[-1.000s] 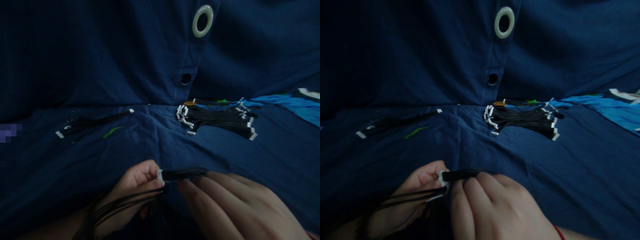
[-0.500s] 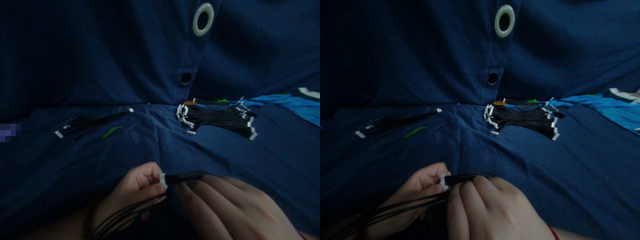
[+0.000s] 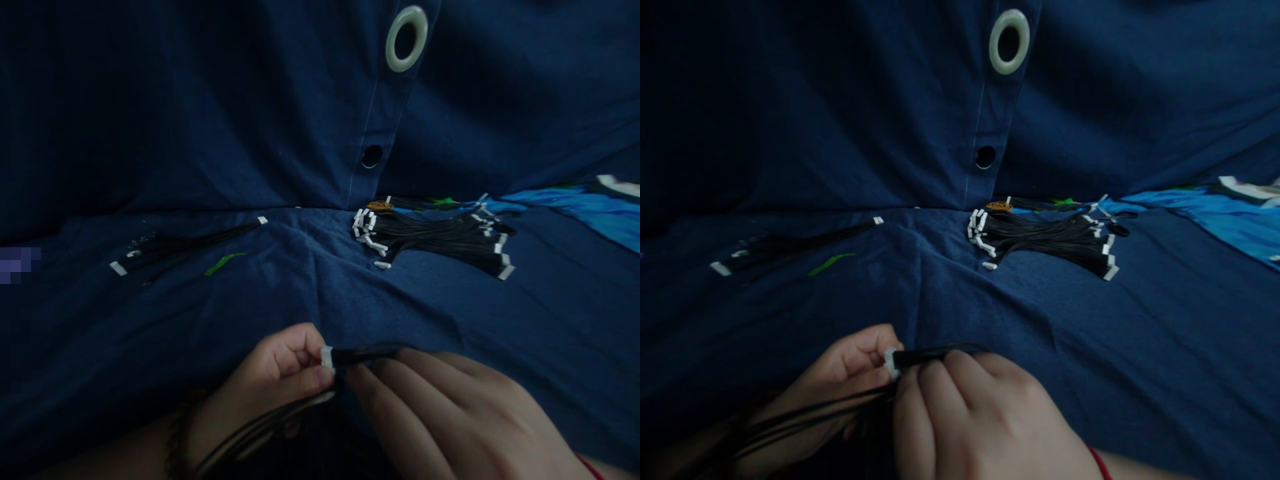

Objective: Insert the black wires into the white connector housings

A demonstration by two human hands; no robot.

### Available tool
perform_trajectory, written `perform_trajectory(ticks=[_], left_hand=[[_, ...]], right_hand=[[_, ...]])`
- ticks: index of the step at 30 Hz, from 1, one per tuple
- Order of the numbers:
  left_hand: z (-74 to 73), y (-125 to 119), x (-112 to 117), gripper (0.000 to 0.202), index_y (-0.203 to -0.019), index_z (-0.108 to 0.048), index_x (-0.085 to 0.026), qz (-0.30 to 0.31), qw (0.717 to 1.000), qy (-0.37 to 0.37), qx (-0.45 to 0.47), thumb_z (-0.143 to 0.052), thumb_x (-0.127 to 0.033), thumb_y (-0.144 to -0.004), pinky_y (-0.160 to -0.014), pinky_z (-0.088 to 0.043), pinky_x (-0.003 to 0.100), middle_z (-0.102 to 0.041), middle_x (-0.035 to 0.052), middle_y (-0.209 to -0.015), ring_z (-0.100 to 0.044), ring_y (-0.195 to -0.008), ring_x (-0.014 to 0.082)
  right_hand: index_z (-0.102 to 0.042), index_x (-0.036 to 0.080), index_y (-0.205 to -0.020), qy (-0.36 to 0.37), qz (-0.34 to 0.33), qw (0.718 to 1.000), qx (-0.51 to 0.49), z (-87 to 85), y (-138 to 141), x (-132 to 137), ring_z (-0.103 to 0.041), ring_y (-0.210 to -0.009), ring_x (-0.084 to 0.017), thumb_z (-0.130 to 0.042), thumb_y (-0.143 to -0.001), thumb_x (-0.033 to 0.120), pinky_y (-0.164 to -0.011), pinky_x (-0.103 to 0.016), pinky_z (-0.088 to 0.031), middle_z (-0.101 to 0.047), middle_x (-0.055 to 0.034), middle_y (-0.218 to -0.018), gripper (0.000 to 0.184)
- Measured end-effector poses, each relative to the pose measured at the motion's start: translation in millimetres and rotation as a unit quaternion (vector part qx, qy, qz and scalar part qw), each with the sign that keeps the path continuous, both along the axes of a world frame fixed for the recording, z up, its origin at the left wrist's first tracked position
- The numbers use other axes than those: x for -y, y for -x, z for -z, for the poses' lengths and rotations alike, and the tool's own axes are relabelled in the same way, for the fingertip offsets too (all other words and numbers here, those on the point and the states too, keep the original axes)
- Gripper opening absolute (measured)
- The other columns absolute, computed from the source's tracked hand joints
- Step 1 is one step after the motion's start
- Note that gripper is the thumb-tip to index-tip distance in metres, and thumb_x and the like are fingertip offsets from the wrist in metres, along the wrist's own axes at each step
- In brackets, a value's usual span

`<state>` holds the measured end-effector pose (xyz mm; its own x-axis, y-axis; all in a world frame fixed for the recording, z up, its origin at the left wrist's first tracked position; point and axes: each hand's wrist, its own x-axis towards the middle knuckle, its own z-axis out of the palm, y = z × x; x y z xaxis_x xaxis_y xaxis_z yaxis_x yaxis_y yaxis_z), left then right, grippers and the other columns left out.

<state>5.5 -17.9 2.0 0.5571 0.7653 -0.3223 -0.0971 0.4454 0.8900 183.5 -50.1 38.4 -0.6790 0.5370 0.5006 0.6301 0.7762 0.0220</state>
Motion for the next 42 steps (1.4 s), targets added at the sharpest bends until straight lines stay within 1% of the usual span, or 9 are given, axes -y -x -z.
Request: perform_trajectory(ticks=[3, 6, 12, 15, 20, 26, 29, 33, 42], left_hand=[[1.9, -1, -1, 0.031, -0.069, -0.048, -0.017, -0.003, 1.000, -0.001, -0.006, -0.066, -0.043, -0.067, -0.033, -0.024, 0.012, -0.043, -0.0077, -0.049, -0.031, -0.037, 0.0027], [5.3, -1, -4, 0.028, -0.071, -0.047, -0.018, -0.028, 0.999, -0.015, -0.016, -0.063, -0.041, -0.070, -0.035, -0.026, 0.013, -0.044, -0.0070, -0.052, -0.033, -0.039, 0.0037], [6.2, 0, -8, 0.019, -0.070, -0.046, -0.019, -0.088, 0.993, -0.053, -0.055, -0.059, -0.032, -0.073, -0.039, -0.027, 0.017, -0.041, -0.0072, -0.052, -0.034, -0.043, 0.0056], [4.7, -1, -9, 0.015, -0.071, -0.045, -0.019, -0.116, 0.991, -0.047, -0.047, -0.059, -0.025, -0.070, -0.041, -0.027, 0.018, -0.042, -0.0070, -0.054, -0.035, -0.044, 0.0061], [4.2, -1, -10, 0.013, -0.068, -0.046, -0.019, -0.157, 0.986, -0.048, -0.029, -0.058, -0.021, -0.071, -0.039, -0.027, 0.017, -0.041, -0.0072, -0.053, -0.036, -0.043, 0.0058], [1.6, -2, -10, 0.011, -0.066, -0.047, -0.017, -0.187, 0.982, 0.009, 0.011, -0.057, -0.014, -0.069, -0.046, -0.035, 0.016, -0.044, -0.0057, -0.058, -0.042, -0.051, 0.0063], [1.0, -3, -10, 0.009, -0.069, -0.049, -0.017, -0.184, 0.983, 0.009, 0.007, -0.058, -0.014, -0.069, -0.045, -0.035, 0.015, -0.046, -0.0053, -0.059, -0.042, -0.050, 0.0062], [2.7, -3, -10, 0.009, -0.071, -0.050, -0.018, -0.168, 0.986, -0.008, 0.018, -0.059, -0.015, -0.070, -0.044, -0.036, 0.015, -0.046, -0.0053, -0.060, -0.042, -0.050, 0.0065], [7.6, -2, -4, 0.012, -0.072, -0.048, -0.019, -0.115, 0.992, -0.056, -0.015, -0.060, -0.021, -0.072, -0.037, -0.028, 0.015, -0.043, -0.0062, -0.057, -0.035, -0.042, 0.0046]], right_hand=[[-0.055, 0.019, -0.071, 0.142, 0.063, 0.985, -0.075, -3.1, -4, -1, -0.055, -0.046, -0.012, -0.040, -0.079, 0.008, -0.041, -0.021, -0.041, -0.057, 0.0027, -0.055, 0.020], [-0.052, 0.023, -0.085, 0.314, 0.057, 0.920, -0.226, -7.3, -14, 1, -0.058, -0.048, -0.007, -0.052, -0.080, 0.020, -0.039, -0.012, -0.040, -0.059, 0.0062, -0.061, 0.006], [-0.049, 0.026, -0.106, 0.680, -0.079, 0.596, -0.420, -7.0, -28, 0, -0.063, -0.081, -0.015, -0.053, -0.082, 0.040, -0.069, -0.028, -0.053, -0.062, -0.0022, -0.094, 0.028], [-0.058, 0.024, -0.098, 0.700, -0.026, 0.514, -0.495, -13.7, -22, -5, -0.062, -0.088, -0.018, -0.067, -0.071, 0.032, -0.075, -0.030, -0.050, -0.063, -0.0027, -0.091, 0.030], [-0.062, 0.022, -0.090, 0.637, 0.031, 0.598, -0.485, -25.5, -19, -15, -0.062, -0.077, -0.012, -0.064, -0.073, 0.024, -0.070, -0.019, -0.050, -0.064, -0.0018, -0.086, 0.017], [-0.037, 0.035, -0.115, 0.435, 0.055, 0.846, -0.302, 2.9, -30, 8, -0.053, -0.098, -0.012, -0.058, -0.068, 0.006, -0.084, -0.020, -0.044, -0.054, 0.0024, -0.099, 0.060], [-0.027, 0.033, -0.124, 0.303, 0.079, 0.931, -0.189, 20.2, -30, 22, -0.053, -0.096, -0.014, -0.058, -0.064, 0.004, -0.082, -0.021, -0.047, -0.050, -0.0008, -0.103, 0.074], [-0.028, 0.025, -0.125, 0.200, 0.123, 0.964, -0.127, 29.4, -26, 27, -0.055, -0.088, -0.016, -0.058, -0.069, 0.010, -0.082, -0.026, -0.048, -0.050, -0.0044, -0.098, 0.065], [-0.040, 0.024, -0.110, 0.172, 0.150, 0.952, -0.204, 31.3, -29, 26, -0.054, -0.054, -0.007, -0.049, -0.077, 0.013, -0.053, -0.014, -0.045, -0.051, 0.0050, -0.065, 0.036]])
